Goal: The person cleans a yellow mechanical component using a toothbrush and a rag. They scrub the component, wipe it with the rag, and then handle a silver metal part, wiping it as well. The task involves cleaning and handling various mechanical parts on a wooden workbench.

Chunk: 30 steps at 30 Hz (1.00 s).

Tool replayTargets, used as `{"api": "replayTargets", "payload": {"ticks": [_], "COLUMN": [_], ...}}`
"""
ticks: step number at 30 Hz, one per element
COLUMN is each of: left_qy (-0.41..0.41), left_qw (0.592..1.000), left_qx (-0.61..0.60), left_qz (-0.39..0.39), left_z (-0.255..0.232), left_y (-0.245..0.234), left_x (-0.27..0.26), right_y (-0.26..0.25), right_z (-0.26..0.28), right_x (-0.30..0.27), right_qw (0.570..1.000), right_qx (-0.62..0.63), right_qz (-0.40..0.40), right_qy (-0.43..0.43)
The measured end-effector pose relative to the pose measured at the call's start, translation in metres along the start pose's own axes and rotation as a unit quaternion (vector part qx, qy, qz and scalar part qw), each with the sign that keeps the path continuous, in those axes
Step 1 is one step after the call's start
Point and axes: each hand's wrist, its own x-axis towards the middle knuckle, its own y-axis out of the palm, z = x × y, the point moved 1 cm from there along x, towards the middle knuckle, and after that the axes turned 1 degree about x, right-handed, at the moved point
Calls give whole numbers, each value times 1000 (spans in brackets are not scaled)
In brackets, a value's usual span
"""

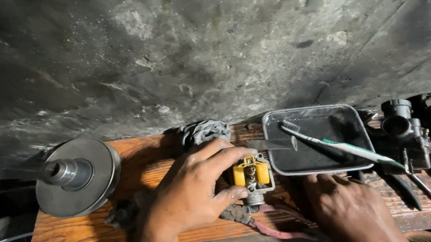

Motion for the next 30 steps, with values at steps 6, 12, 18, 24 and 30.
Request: {"api": "replayTargets", "payload": {"ticks": [6,12,18,24,30], "left_qy": [-12,-5,-3,-13,-3], "left_qw": [1000,1000,1000,1000,1000], "left_qx": [-14,-5,-1,-10,5], "left_qz": [6,-1,-2,12,1], "left_z": [0,3,-2,-2,-3], "left_y": [0,2,-2,-3,-2], "left_x": [-1,-2,-3,-3,-3], "right_y": [-15,7,5,3,-25], "right_z": [0,7,14,10,-3], "right_x": [1,-2,0,3,5], "right_qw": [990,935,994,996,941], "right_qx": [59,-4,18,29,5], "right_qz": [121,353,108,62,331], "right_qy": [39,41,19,66,69]}}
